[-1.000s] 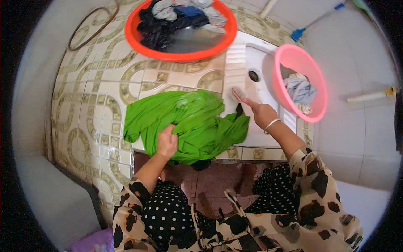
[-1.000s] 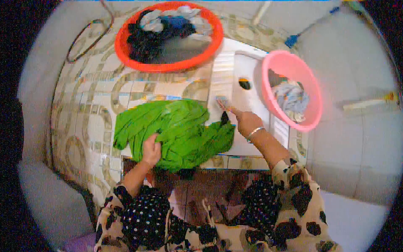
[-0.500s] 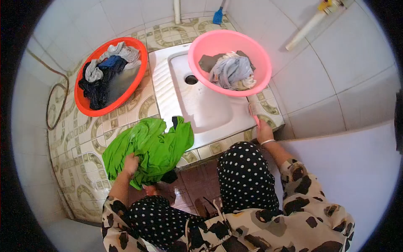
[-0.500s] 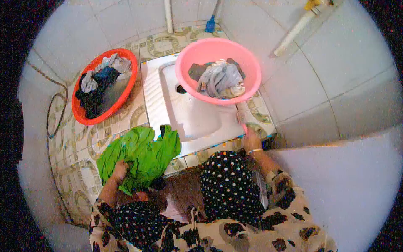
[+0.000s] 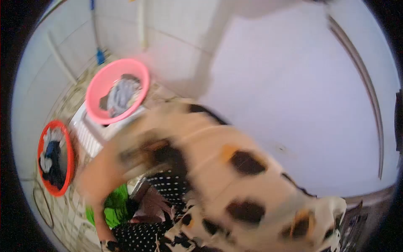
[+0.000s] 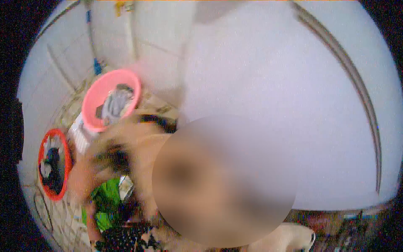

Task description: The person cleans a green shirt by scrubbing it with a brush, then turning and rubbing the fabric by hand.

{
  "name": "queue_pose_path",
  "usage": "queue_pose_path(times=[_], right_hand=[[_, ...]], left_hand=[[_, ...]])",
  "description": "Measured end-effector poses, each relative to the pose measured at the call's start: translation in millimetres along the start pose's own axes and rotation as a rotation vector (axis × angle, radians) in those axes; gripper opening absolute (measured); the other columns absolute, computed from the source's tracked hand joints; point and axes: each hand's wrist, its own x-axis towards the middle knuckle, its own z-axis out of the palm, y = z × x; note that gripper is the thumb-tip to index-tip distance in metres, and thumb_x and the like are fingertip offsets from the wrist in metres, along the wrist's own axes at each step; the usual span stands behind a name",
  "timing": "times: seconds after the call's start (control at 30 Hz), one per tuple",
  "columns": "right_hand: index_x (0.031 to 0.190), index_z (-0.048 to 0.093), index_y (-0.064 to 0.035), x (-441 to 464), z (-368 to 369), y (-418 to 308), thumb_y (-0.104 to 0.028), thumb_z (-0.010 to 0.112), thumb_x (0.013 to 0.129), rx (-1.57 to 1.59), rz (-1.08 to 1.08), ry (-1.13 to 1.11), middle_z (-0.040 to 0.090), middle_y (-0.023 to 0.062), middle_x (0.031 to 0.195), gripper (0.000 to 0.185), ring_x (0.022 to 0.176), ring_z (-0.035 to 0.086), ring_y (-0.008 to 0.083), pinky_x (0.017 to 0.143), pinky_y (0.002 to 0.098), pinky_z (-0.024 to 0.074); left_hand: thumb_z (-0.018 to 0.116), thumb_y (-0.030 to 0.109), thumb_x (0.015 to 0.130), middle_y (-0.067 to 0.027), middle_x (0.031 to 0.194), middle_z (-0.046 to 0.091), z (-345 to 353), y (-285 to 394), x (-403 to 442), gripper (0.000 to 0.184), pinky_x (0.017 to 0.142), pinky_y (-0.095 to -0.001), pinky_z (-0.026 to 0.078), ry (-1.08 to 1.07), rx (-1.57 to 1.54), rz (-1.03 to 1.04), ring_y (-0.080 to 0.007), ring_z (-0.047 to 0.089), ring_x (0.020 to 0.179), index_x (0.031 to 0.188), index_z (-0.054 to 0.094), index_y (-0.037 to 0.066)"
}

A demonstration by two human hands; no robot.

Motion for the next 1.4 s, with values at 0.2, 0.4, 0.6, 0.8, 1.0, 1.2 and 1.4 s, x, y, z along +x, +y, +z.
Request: queue_pose_path(times=[0.2,0.4,0.6,0.8,1.0,1.2,1.4], right_hand=[[0.104,0.053,-0.0022,-41,-58,-45,-0.023,0.055,0.072,0.135,-0.338,0.161,0.056,0.0165,0.096,0.038,0.091,0.054,0.0294,0.074,0.0386,0.0441],[0.106,0.051,-0.0029,-54,-131,-143,-0.027,0.056,0.072,0.263,-0.838,0.365,0.055,0.0156,0.1,0.042,0.096,0.052,0.0277,0.079,0.0381,0.0418],[0.108,0.05,-0.0036,-76,-157,-198,-0.03,0.056,0.072,0.492,-1.256,0.43,0.053,0.0148,0.105,0.045,0.101,0.049,0.0259,0.084,0.0377,0.0395],[0.111,0.048,-0.0043,-83,-167,-269,-0.034,0.057,0.072,0.781,-1.767,0.409,0.052,0.0139,0.109,0.049,0.106,0.047,0.0242,0.088,0.0373,0.0372],[0.102,0.055,-0.0032,-4,-153,-480,-0.006,0.057,0.062,0.068,-1.524,0.093,0.057,0.018,0.1,0.041,0.092,0.056,0.0286,0.08,0.0343,0.0445],[0.117,0.047,-0.0067,37,10,-437,-0.004,0.06,0.06,0.543,-1.418,-0.169,0.05,0.015,0.114,0.059,0.102,0.051,0.0259,0.088,0.03,0.0395],[0.108,0.053,-0.0029,108,36,-431,-0.013,0.059,0.074,0.821,-1.211,-0.812,0.051,0.0102,0.114,0.036,0.104,0.049,0.0201,0.088,0.0284,0.0375]], left_hand=[[0.05,0.019,0.075,-0.0153,0.085,0.059,9,-3,-81,0.024,0.067,-0.0381,0.044,-0.005,-0.216,-0.072,-0.0254,0.057,0.077,0.093,0.059,0.006],[0.047,0.015,0.076,-0.0144,0.089,0.059,-16,52,-111,0.028,0.07,-0.0364,0.044,0.177,-0.428,-0.158,-0.0244,0.057,0.079,0.099,0.057,0.004],[0.043,0.011,0.076,-0.0135,0.092,0.06,-34,121,-101,0.032,0.073,-0.0347,0.043,0.251,-0.599,-0.23,-0.0233,0.056,0.081,0.105,0.054,0.003],[0.04,0.007,0.076,-0.0126,0.095,0.06,-61,123,-94,0.037,0.076,-0.033,0.043,0.445,-0.751,-0.333,-0.0223,0.056,0.082,0.111,0.051,0.001],[0.046,0.01,0.074,-0.0078,0.088,0.059,-114,56,-65,0.026,0.079,-0.0312,0.041,0.495,-1.515,-0.133,-0.0194,0.055,0.084,0.096,0.055,0.0],[0.055,0.022,0.079,-0.0082,0.09,0.06,-105,136,-87,0.023,0.08,-0.0323,0.042,0.548,-1.707,-0.093,-0.0186,0.055,0.085,0.091,0.056,0.003],[0.052,0.015,0.075,-0.0128,0.096,0.058,-128,109,-85,0.025,0.088,-0.0387,0.038,0.596,-1.942,0.174,-0.0253,0.053,0.093,0.094,0.055,-0.001]])
